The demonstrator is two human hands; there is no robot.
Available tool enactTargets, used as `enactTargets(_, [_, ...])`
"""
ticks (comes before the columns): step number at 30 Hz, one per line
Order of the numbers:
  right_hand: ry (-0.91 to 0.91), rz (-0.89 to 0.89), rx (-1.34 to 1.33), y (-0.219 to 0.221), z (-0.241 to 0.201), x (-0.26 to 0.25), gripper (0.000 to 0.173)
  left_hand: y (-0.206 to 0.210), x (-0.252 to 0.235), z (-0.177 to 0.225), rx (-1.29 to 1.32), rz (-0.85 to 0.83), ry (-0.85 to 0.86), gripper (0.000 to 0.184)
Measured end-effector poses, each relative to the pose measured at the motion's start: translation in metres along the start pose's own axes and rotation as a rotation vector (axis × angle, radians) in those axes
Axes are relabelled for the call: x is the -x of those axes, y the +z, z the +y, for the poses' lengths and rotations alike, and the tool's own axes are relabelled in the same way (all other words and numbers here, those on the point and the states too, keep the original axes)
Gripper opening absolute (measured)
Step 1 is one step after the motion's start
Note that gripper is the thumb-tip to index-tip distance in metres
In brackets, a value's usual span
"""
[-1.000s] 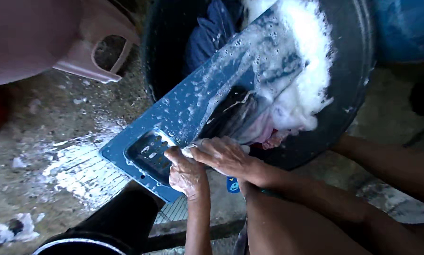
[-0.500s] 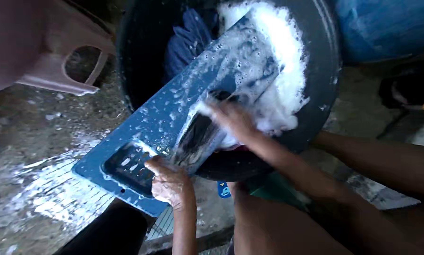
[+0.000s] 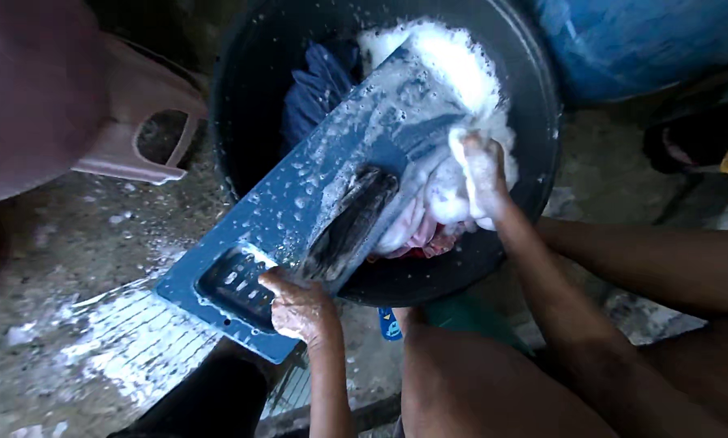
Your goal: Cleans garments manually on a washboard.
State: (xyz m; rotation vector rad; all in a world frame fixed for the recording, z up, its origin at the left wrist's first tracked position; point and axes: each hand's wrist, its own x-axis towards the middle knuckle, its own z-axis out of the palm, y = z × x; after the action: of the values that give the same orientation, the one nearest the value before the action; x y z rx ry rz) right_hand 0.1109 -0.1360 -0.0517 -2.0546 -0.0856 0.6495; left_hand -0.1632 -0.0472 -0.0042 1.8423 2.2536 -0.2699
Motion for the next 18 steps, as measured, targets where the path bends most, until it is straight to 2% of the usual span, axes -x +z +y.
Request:
enactTargets(2, [-0.227,-0.231,0.176,0.034,-0.034,0.068,0.031,0.001,0.0,0.0,-0.006,0.004,0.006,0.048])
enactTargets(4, [-0.653,-0.442,0.403,0.082,-0.035,0.129,0.034,0.002,0.0,-0.002,-0.018,0.007,0.026,0.05])
enactTargets(5, [-0.881,-0.514,0.452,0.101,-0.024,0.147,0.031,0.002,0.0,-0.003,-0.017,0.005,0.042,0.053])
enactTargets(6, [-1.03,-0.584,0.487,0.111,-0.013,0.152,0.029,0.001,0.0,-0.004,-0.014,-0.001,0.057,0.057])
enactTargets(7, [-1.093,-0.606,0.505,0.113,-0.004,0.142,0.032,0.001,0.0,-0.004,-0.022,-0.015,0.058,0.058])
enactTargets(9, [-1.0,-0.496,0.584,0.098,0.003,0.091,0.037,0.0,-0.001,-0.001,-0.036,-0.045,0.024,0.055])
enactTargets(11, [-0.75,-0.245,0.74,0.081,-0.006,0.024,0.036,0.0,-0.003,0.002,-0.028,-0.044,-0.001,0.051])
enactTargets(13, [-0.618,-0.08,0.792,0.076,-0.022,-0.005,0.037,-0.001,-0.003,0.003,-0.001,-0.038,0.001,0.049])
enactTargets(15, [-0.733,-0.095,0.658,0.088,-0.037,0.036,0.041,-0.001,-0.003,0.005,0.0,-0.042,0.004,0.05])
enactTargets(17, [-0.942,-0.332,0.48,0.113,-0.027,0.121,0.04,0.003,-0.002,-0.003,-0.029,-0.023,0.035,0.05])
enactTargets(18, [-1.035,-0.466,0.435,0.124,-0.018,0.145,0.038,0.005,-0.002,-0.004,-0.045,-0.007,0.055,0.051])
